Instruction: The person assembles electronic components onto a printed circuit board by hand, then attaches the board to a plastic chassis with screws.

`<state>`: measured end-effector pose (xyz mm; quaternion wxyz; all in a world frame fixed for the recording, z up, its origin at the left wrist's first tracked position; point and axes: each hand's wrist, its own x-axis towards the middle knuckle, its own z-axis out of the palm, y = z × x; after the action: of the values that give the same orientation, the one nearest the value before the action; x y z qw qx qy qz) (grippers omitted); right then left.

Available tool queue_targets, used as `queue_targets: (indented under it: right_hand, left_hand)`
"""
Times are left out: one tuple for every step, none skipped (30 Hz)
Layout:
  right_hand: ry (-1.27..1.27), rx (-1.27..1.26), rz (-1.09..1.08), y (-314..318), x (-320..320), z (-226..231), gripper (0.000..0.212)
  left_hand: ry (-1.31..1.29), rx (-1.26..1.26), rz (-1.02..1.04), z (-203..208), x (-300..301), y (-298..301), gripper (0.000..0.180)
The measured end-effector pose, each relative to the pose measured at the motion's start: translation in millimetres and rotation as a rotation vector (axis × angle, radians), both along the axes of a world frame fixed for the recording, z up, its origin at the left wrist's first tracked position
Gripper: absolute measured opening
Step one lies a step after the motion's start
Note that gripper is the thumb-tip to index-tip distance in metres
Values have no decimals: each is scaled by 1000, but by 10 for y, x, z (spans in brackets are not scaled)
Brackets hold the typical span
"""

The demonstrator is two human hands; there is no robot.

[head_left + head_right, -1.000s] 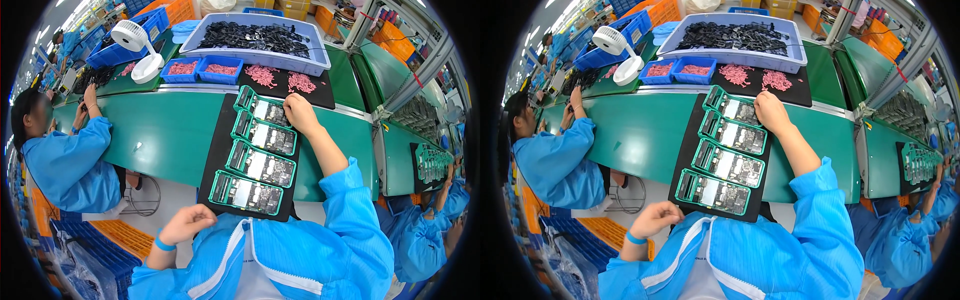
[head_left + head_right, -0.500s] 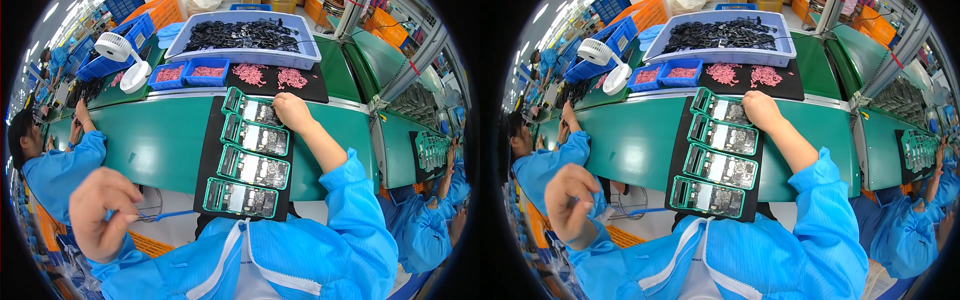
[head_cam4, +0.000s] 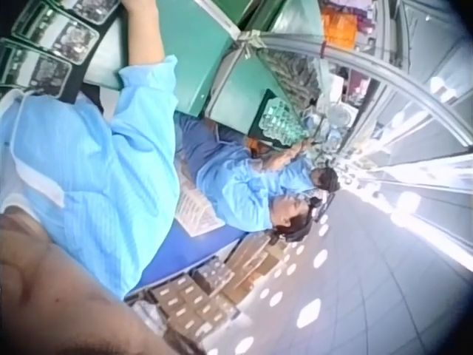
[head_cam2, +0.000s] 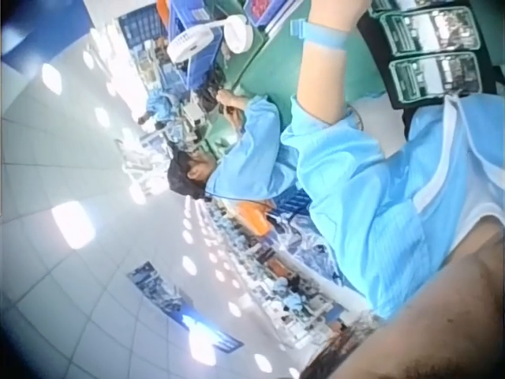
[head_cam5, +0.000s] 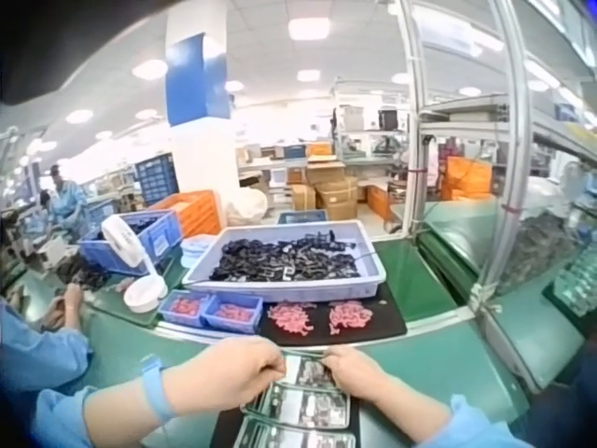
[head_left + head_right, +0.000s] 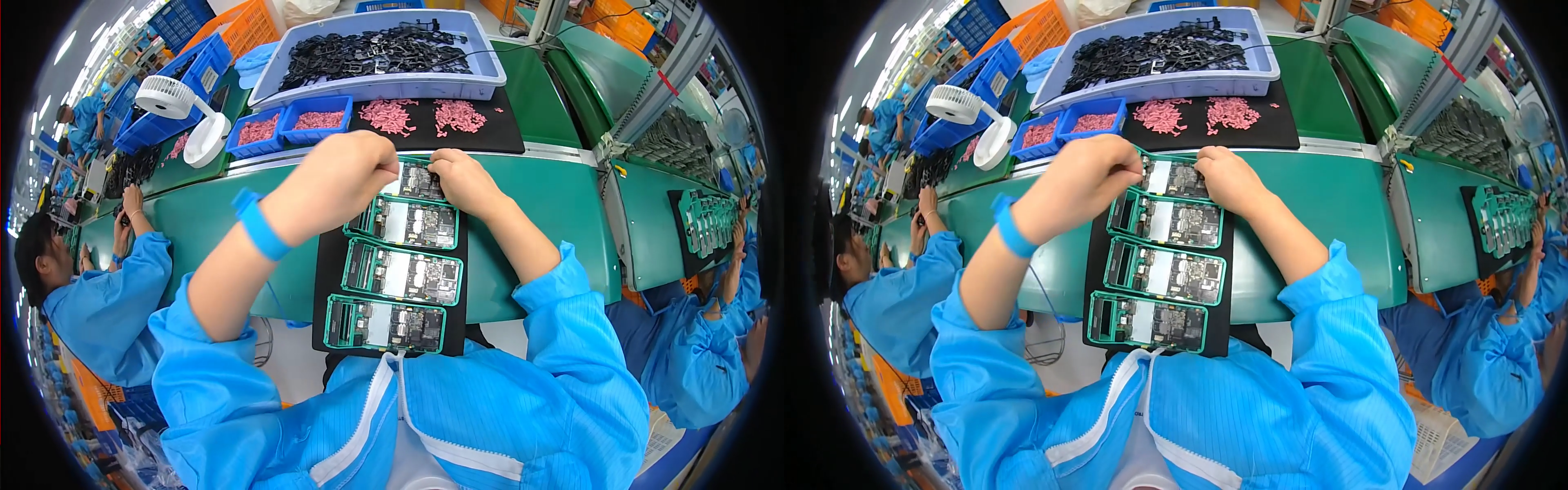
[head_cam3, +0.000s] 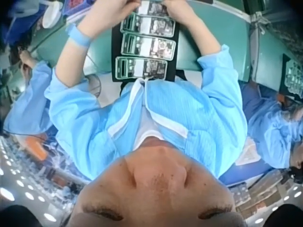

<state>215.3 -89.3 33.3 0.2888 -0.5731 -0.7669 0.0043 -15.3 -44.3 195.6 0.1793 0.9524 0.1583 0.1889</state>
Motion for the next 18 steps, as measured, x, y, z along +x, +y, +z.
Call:
queue_targets:
  right_hand:
    - [62, 3, -16, -12, 14, -7, 18]
    - [66, 2, -22, -37, 23, -25, 18]
    - [205, 17, -47, -55, 19, -51, 19]
    - [343, 30, -75, -74, 28, -82, 21]
    - [399, 66, -78, -71, 46, -130, 22]
    - [404, 62, -87, -71, 78, -158, 22]
    - [430, 59, -84, -49, 106, -178, 21]
    - [455, 57, -81, -34, 127, -199, 20]
    - [496, 55, -71, -25, 150, -207, 20]
    - [501, 54, -76, -34, 152, -222, 20]
    - [517, 72, -75, -36, 147, -235, 20]
    - [534, 89, -72, -38, 135, -245, 20]
    - [525, 101, -71, -35, 125, -249, 19]
    - [530, 101, -74, -29, 122, -249, 19]
    - [522, 120, -67, -30, 123, -252, 19]
    - [514, 140, -59, -32, 126, -254, 19]
    - [519, 140, -64, -37, 130, -254, 19]
    - [515, 139, -61, -36, 126, -258, 18]
  left_hand:
    - [59, -46, -5, -116, 85, 47, 6]
    - [118, -91, -8, -235, 156, 77, 6]
    - [124, -91, -9, -357, 208, 98, 6]
    - [130, -75, -38, -478, 262, 109, 6]
    - [136, -59, -66, -594, 312, 123, 7]
    - [143, -64, -74, -698, 377, 131, 7]
    - [165, -41, -92, -788, 430, 133, 8]
    - [187, -19, -109, -879, 471, 125, 9]
    - [185, -1, -107, -946, 523, 113, 9]
    - [190, -3, -111, -1003, 556, 110, 9]
    - [197, 19, -122, -1057, 583, 110, 9]
    - [205, 40, -131, -1091, 606, 102, 10]
    - [192, 46, -117, -1123, 621, 92, 10]
    - [197, 46, -120, -1149, 631, 92, 10]
    - [210, 79, -120, -1165, 643, 84, 11]
    - [223, 113, -121, -1181, 653, 77, 12]
    - [229, 112, -125, -1195, 661, 66, 12]
    - [232, 153, -133, -1215, 654, 58, 12]
